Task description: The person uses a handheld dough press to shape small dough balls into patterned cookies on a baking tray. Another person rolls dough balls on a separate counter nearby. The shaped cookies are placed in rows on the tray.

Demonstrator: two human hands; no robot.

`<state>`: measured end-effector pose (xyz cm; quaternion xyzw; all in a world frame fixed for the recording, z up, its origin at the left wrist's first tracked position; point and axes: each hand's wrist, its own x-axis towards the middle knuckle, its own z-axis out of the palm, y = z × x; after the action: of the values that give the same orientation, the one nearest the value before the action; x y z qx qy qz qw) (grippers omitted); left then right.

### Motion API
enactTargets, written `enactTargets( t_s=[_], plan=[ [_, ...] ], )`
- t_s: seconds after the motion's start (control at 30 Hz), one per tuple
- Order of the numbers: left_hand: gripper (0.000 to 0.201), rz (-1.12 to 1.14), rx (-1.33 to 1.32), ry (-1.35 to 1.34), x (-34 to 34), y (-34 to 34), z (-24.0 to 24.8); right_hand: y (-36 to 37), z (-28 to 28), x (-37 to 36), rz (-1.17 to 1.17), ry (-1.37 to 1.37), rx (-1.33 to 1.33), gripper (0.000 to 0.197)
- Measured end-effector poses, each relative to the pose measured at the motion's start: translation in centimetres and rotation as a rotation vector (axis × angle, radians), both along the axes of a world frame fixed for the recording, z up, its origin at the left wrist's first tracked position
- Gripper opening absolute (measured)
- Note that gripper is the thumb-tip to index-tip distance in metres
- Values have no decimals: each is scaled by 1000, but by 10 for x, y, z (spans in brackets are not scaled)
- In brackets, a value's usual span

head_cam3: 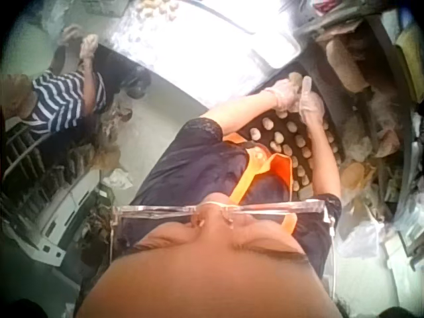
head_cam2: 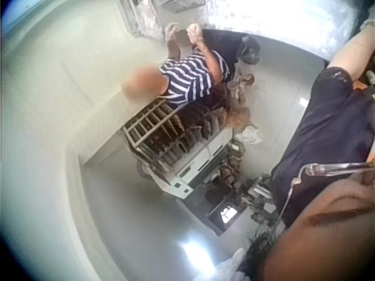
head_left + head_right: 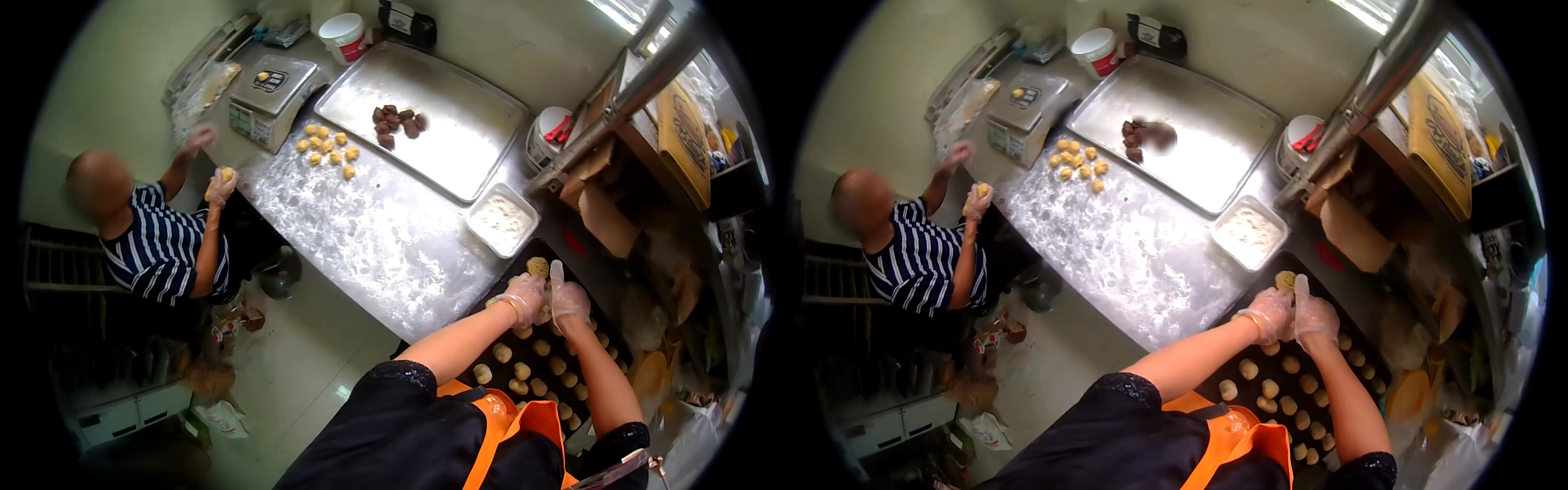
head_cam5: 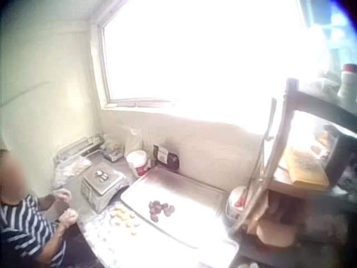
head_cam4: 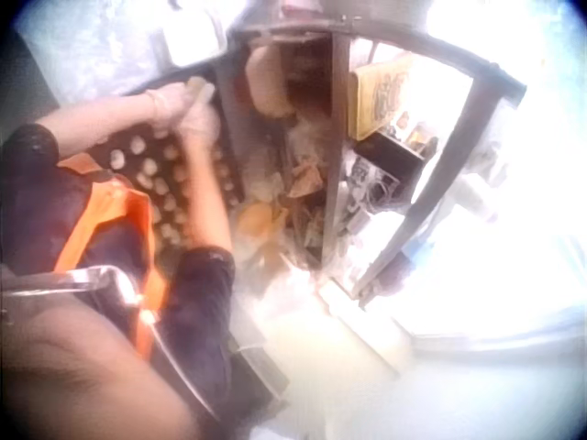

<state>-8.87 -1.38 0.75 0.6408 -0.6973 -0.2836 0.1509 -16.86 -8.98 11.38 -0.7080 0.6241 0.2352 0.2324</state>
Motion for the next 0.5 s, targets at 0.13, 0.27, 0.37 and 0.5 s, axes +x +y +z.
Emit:
enactTargets(
  t_s=[0.13, 0.27, 0.37, 0.5],
  plan=[
    [47, 16, 82, 63, -1, 3, 2, 11, -10, -2, 4, -87, -34, 98],
    [48, 50, 35, 120, -3, 4, -2, 9, -23, -4, 78, -130, -54, 90],
    [49, 35, 71, 155, -1, -1, -3, 11, -19, 0, 17, -102, -59, 90],
    [51, -26, 38, 25, -8, -5, -13, 2, -16, -7, -73, -73, -50, 95]
  ],
)
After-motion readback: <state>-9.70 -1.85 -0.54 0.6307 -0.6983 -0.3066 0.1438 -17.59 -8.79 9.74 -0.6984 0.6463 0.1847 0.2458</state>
